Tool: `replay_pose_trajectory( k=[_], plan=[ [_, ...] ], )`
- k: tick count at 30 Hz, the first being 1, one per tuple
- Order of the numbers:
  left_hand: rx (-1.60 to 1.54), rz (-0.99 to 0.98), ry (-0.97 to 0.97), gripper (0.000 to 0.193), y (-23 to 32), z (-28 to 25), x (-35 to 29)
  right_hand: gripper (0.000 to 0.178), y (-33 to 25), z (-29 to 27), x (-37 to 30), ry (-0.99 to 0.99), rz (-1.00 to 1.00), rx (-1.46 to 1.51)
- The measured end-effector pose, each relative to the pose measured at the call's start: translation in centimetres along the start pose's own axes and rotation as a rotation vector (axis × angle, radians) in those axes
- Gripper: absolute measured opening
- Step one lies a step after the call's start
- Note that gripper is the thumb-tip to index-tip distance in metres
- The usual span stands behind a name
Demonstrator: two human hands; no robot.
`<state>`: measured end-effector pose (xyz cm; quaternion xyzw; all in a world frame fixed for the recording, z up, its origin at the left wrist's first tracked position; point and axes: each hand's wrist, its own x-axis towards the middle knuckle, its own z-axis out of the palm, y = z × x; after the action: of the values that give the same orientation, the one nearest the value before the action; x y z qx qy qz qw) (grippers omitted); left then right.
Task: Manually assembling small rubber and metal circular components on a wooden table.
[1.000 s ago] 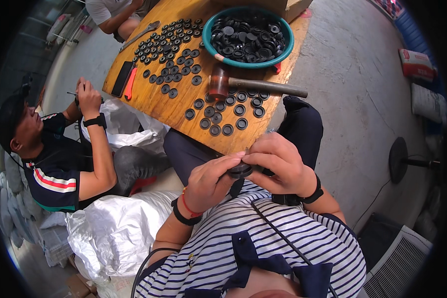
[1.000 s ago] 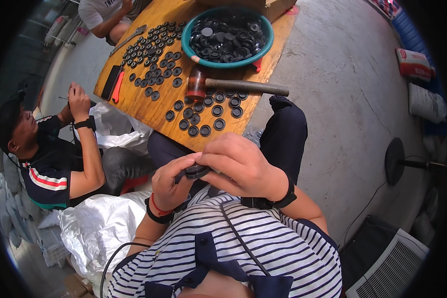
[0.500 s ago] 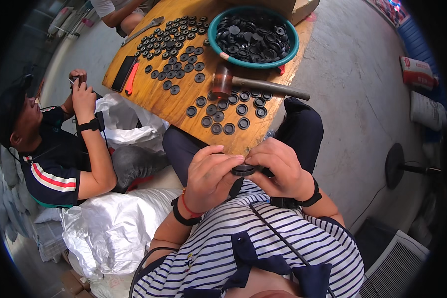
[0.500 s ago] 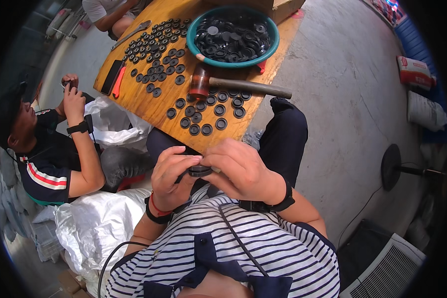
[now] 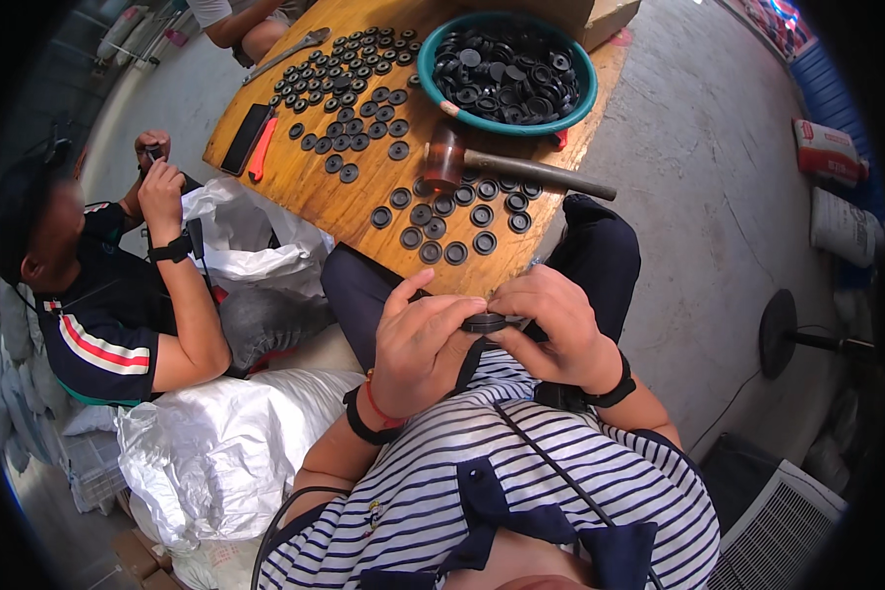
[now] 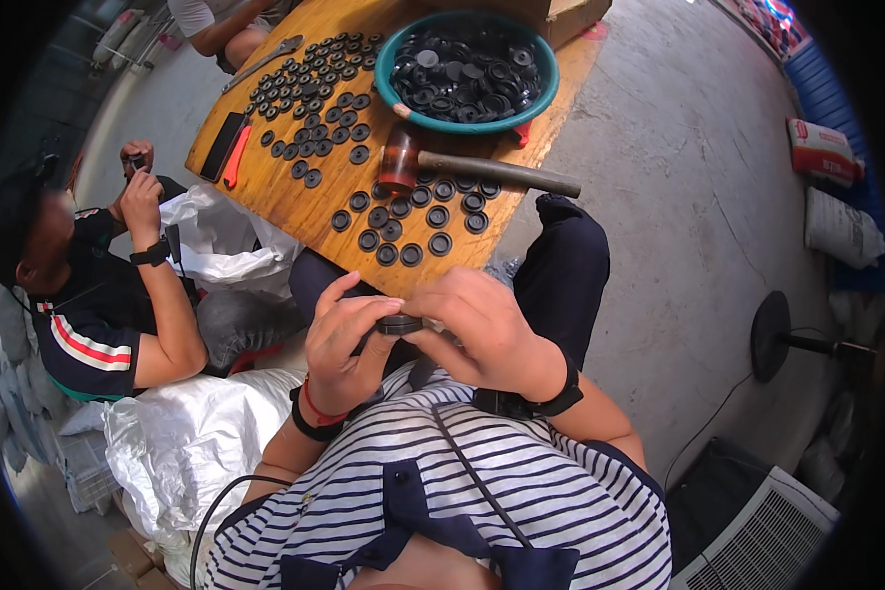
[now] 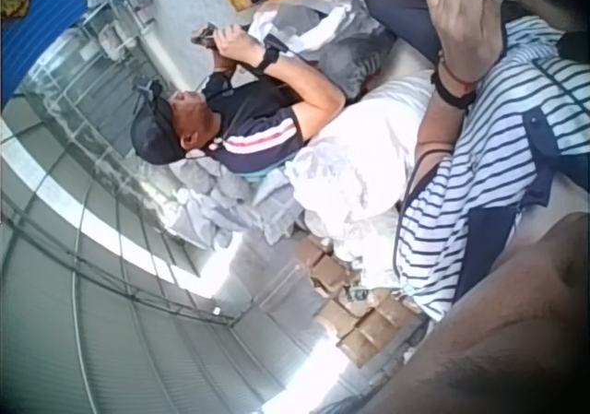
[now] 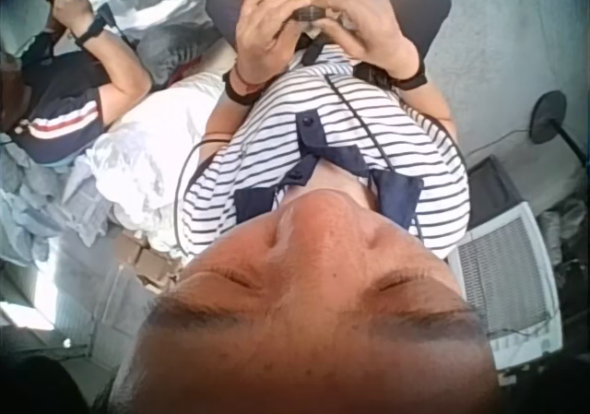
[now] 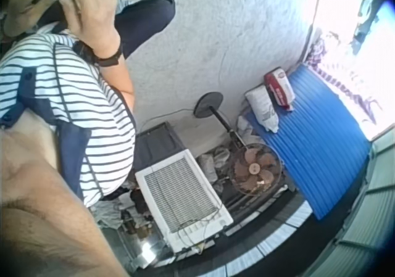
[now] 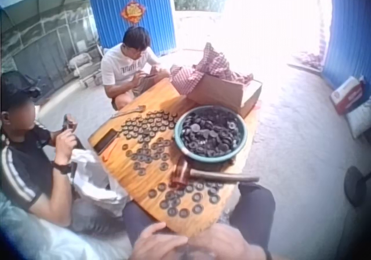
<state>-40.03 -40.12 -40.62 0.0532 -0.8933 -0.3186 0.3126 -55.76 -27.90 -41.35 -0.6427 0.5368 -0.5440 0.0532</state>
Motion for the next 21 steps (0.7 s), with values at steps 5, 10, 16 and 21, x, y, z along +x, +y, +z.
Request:
replay_pose_trajectory(
  k=[5,10,16,21],
  plan=[
    [-0.005,-0.002,-0.006,0.024,-0.4,0.1,0.6,0.033,0.4,0.3,0.2,0.072,0.023,-0.036],
    [-0.197,-0.138,0.057,0.024,-0.1,0.5,0.1,0.034,0.6,0.4,0.1,0.114,-0.008,0.049],
    [-0.047,-0.027,0.030,0.025,-0.4,0.2,0.3,0.032,0.9,-0.1,-0.1,0.037,0.019,0.047],
    [-0.103,-0.155,0.013,0.038,-1.0,0.5,0.5,0.030,3.4,0.9,-0.8,-0.036,0.834,1.043]
  ],
)
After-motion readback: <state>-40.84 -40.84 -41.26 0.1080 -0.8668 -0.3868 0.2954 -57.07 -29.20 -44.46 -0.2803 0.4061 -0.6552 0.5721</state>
